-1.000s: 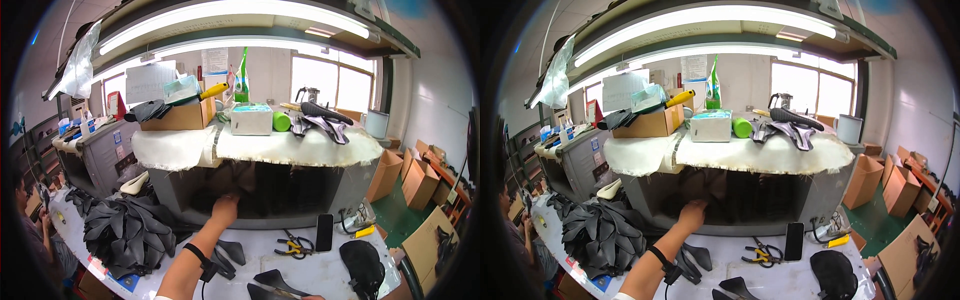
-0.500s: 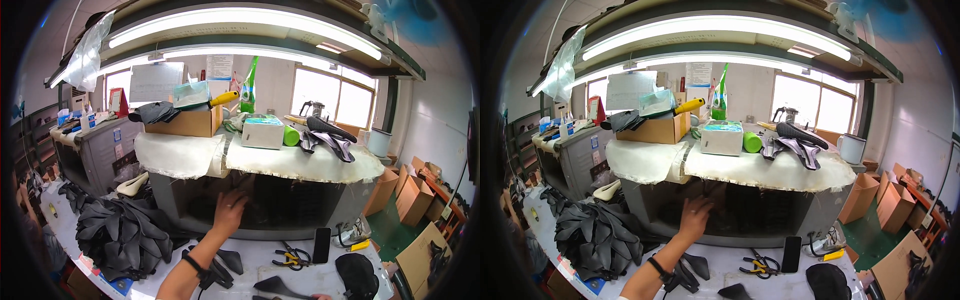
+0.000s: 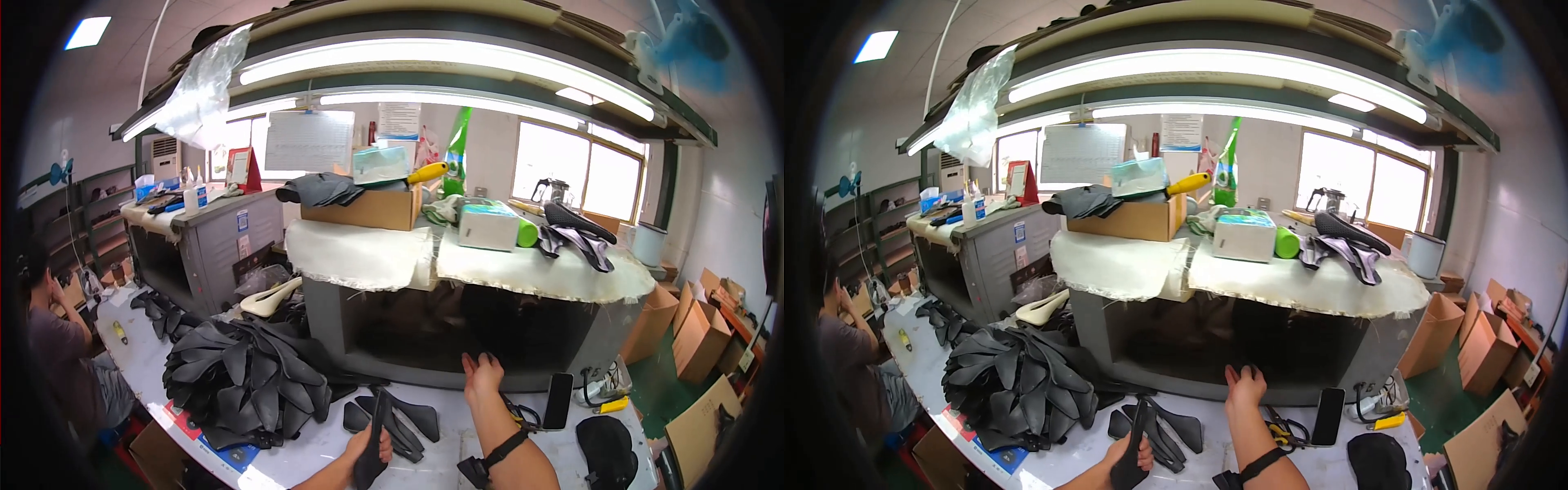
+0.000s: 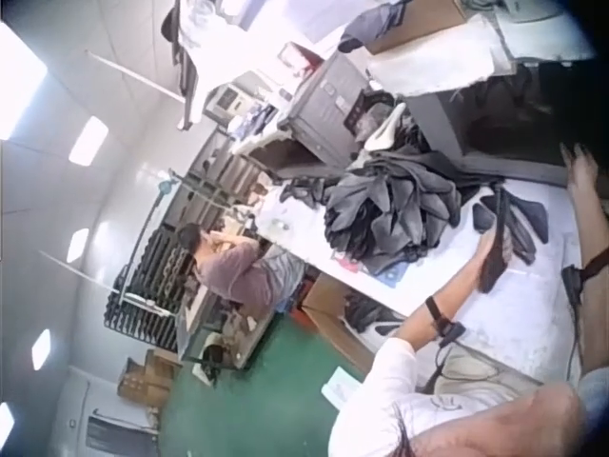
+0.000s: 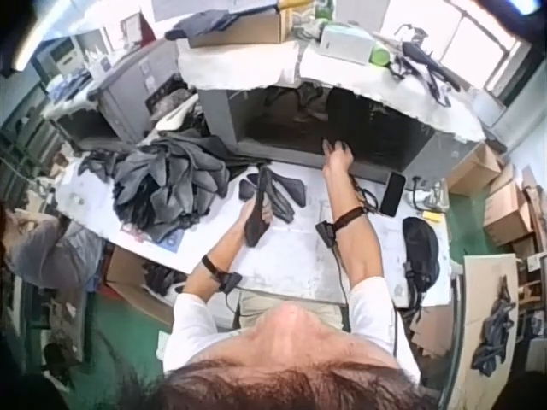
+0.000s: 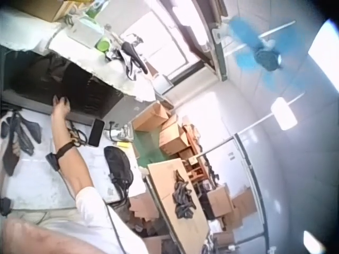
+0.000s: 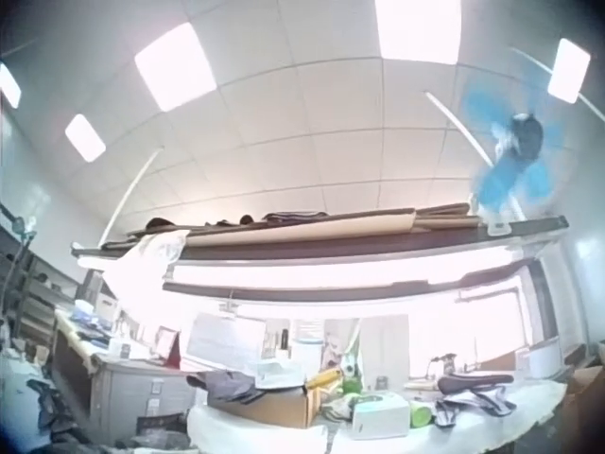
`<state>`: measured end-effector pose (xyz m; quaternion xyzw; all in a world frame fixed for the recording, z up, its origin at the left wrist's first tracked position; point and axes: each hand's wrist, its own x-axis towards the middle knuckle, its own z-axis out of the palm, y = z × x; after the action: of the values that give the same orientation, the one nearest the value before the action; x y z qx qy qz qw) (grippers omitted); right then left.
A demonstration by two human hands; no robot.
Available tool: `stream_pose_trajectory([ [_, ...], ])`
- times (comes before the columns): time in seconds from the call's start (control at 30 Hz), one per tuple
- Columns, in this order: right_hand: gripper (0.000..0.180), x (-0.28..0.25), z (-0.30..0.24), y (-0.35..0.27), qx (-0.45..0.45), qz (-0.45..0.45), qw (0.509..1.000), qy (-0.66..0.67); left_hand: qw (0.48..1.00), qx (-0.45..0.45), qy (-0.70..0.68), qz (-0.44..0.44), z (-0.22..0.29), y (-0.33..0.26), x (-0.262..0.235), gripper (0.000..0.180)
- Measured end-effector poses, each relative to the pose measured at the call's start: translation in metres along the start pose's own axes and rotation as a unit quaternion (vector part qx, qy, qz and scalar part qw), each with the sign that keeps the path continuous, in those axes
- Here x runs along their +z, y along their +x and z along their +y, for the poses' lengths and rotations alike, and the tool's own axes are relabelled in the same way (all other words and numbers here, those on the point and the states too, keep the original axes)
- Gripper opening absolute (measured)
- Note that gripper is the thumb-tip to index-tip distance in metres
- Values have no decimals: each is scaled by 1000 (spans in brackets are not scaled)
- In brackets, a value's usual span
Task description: The person assembles bicycle saddles by fitting covers onto saddle bases by hand, tucking and smoothing edges using a handheld tool, and retrieving parts from a heating chamber.
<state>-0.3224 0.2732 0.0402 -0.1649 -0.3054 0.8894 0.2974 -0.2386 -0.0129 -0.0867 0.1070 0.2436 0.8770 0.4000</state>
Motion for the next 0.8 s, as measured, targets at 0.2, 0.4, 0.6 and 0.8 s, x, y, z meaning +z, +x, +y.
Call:
stream_pose_trajectory([
  [0.2, 53, -18, 33, -38, -3, 10, 997, -72, 985, 9, -139, -99, 9, -1, -6, 45],
  [0.4, 57, -11, -2, -15, -161, -242, 801, -524, 982, -3, -161, -94, 8, 5, 2, 44],
  [0.6, 85, -12, 12, 9, -279, -290, 425, -811, 989, 8, -131, -74, 4, 8, -1, 46],
  [0.8, 81, 32, 4, 34, -311, -286, 430, -798, 990, 7, -124, -65, -6, 21, -27, 49],
])
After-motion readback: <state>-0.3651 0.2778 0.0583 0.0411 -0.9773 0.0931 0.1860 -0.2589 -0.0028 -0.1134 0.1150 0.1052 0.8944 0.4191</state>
